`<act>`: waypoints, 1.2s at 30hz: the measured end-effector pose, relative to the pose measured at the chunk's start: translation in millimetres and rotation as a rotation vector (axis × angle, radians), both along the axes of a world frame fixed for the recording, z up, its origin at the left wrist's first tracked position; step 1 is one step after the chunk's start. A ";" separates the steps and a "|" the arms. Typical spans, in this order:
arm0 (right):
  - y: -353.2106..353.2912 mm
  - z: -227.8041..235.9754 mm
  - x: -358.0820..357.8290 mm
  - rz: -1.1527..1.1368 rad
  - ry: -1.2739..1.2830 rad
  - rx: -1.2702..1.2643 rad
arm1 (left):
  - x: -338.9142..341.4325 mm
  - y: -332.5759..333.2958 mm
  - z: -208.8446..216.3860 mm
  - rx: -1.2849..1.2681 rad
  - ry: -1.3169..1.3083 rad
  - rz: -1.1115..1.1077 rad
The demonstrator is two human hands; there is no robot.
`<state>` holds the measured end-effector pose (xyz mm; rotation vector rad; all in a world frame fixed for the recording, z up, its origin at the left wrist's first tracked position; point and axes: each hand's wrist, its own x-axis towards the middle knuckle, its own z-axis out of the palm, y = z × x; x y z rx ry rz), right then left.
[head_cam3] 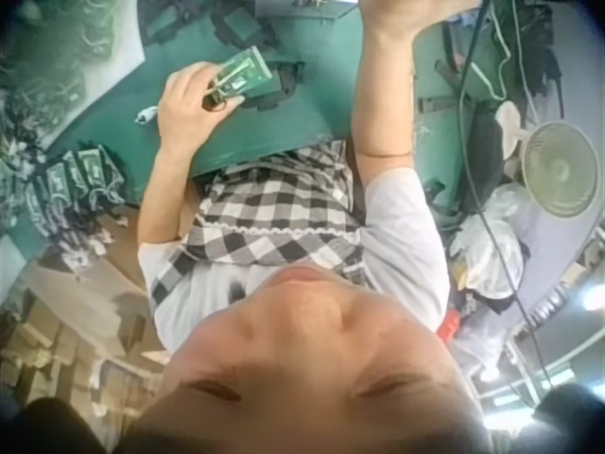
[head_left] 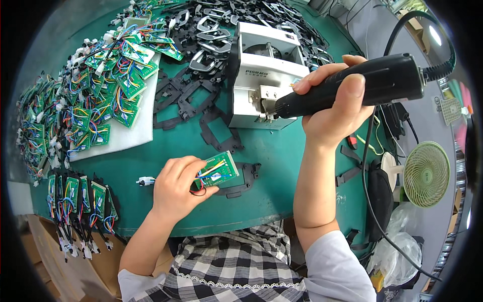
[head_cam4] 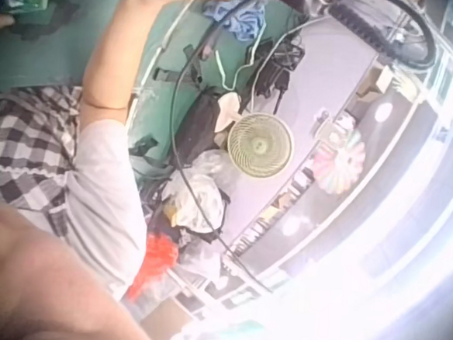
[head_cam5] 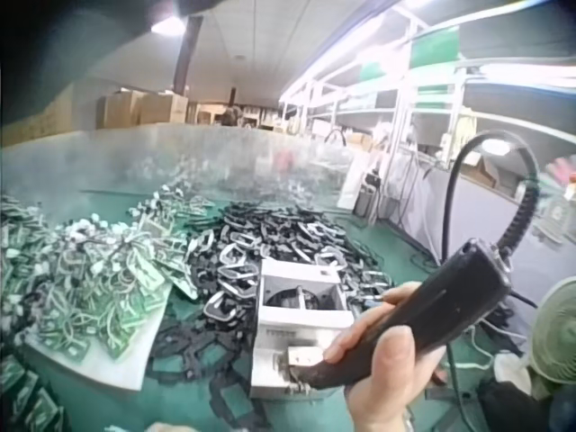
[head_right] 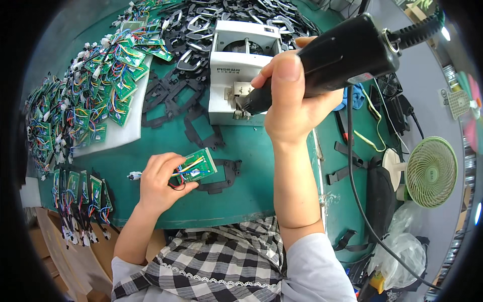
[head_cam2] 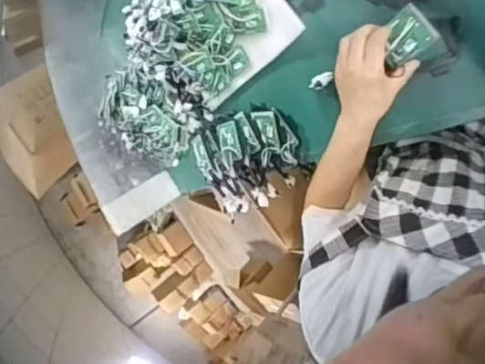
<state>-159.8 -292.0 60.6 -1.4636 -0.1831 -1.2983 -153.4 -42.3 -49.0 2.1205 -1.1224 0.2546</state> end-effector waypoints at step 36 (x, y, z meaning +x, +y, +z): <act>-14.9 -0.6 -23.4 0.053 0.151 0.121 | 17.3 11.8 8.9 0.248 0.089 0.118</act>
